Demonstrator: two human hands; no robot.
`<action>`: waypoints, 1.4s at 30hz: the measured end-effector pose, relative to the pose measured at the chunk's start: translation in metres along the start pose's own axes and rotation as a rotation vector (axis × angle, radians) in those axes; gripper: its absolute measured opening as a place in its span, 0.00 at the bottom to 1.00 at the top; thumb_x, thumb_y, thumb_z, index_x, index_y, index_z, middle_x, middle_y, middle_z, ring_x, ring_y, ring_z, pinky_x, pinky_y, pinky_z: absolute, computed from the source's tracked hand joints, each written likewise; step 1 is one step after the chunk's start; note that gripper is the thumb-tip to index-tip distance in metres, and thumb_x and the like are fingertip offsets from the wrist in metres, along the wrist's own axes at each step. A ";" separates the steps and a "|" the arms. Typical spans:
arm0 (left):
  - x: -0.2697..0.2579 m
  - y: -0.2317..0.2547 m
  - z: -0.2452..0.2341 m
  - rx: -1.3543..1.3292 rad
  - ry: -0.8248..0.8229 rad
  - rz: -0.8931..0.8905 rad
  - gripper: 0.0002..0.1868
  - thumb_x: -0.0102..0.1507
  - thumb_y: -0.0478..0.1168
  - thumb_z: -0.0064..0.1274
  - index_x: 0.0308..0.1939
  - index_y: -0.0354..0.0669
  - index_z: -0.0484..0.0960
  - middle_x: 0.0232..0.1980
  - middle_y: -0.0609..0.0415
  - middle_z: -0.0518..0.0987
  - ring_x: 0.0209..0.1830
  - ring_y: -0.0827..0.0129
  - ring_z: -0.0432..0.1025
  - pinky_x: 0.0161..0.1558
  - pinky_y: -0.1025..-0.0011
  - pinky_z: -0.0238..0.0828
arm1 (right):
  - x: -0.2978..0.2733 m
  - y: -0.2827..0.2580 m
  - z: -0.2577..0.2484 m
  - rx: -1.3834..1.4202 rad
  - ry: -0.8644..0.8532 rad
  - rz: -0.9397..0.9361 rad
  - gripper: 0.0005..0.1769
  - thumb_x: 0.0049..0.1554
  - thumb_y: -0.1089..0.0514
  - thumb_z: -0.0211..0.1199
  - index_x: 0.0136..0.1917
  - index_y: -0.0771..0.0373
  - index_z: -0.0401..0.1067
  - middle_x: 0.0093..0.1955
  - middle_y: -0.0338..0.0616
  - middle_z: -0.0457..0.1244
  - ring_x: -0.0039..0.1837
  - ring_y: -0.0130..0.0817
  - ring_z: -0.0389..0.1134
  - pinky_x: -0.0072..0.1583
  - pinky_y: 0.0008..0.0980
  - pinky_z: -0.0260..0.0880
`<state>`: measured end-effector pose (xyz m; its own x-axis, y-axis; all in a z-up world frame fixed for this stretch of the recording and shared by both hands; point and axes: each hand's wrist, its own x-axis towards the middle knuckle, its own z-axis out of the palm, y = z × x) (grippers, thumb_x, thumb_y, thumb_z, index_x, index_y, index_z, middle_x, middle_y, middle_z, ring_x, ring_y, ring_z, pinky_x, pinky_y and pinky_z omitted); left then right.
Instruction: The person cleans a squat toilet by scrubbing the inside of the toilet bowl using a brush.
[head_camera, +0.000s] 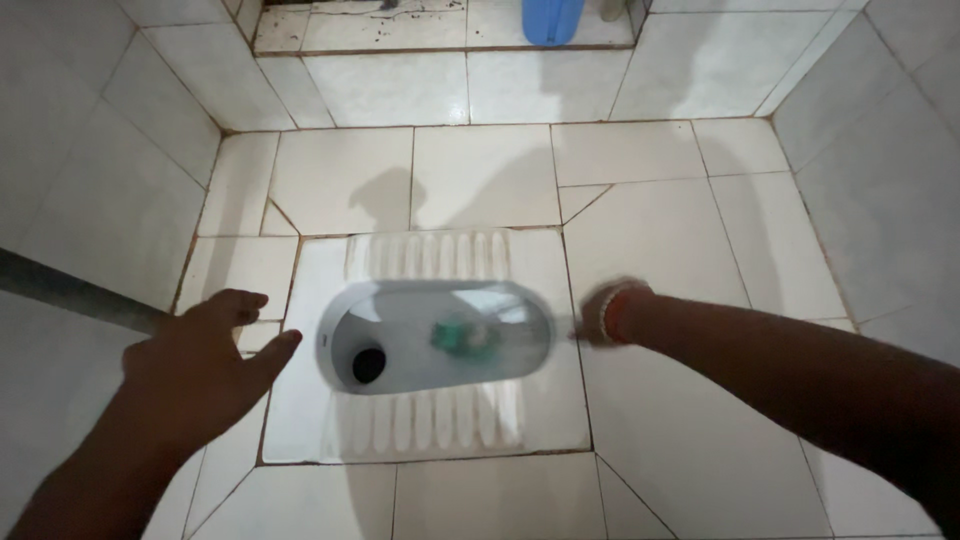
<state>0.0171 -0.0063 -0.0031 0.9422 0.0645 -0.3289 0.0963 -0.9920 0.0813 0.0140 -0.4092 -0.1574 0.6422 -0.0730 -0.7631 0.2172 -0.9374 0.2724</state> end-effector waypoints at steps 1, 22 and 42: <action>-0.001 0.001 0.000 0.035 -0.039 -0.015 0.39 0.61 0.64 0.55 0.72 0.54 0.69 0.70 0.57 0.77 0.68 0.58 0.73 0.69 0.52 0.64 | -0.004 0.000 0.004 0.000 0.004 0.001 0.36 0.67 0.27 0.45 0.56 0.56 0.79 0.51 0.47 0.70 0.52 0.40 0.70 0.56 0.46 0.68; 0.002 0.017 -0.007 0.082 0.027 -0.006 0.38 0.61 0.63 0.56 0.71 0.54 0.71 0.69 0.60 0.77 0.65 0.60 0.75 0.67 0.49 0.66 | -0.028 0.025 0.016 0.140 0.172 0.082 0.29 0.63 0.30 0.44 0.63 0.42 0.76 0.54 0.40 0.69 0.55 0.41 0.71 0.58 0.46 0.74; -0.005 0.045 -0.020 0.058 0.025 0.056 0.38 0.61 0.64 0.55 0.70 0.51 0.72 0.57 0.50 0.84 0.60 0.56 0.77 0.64 0.49 0.69 | -0.038 0.043 0.006 0.172 -0.227 0.012 0.38 0.67 0.29 0.46 0.52 0.65 0.80 0.41 0.43 0.69 0.44 0.36 0.71 0.48 0.40 0.67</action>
<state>0.0230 -0.0487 0.0206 0.9534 0.0105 -0.3014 0.0248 -0.9987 0.0438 -0.0052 -0.4484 -0.1202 0.4590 -0.1403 -0.8773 0.0702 -0.9786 0.1933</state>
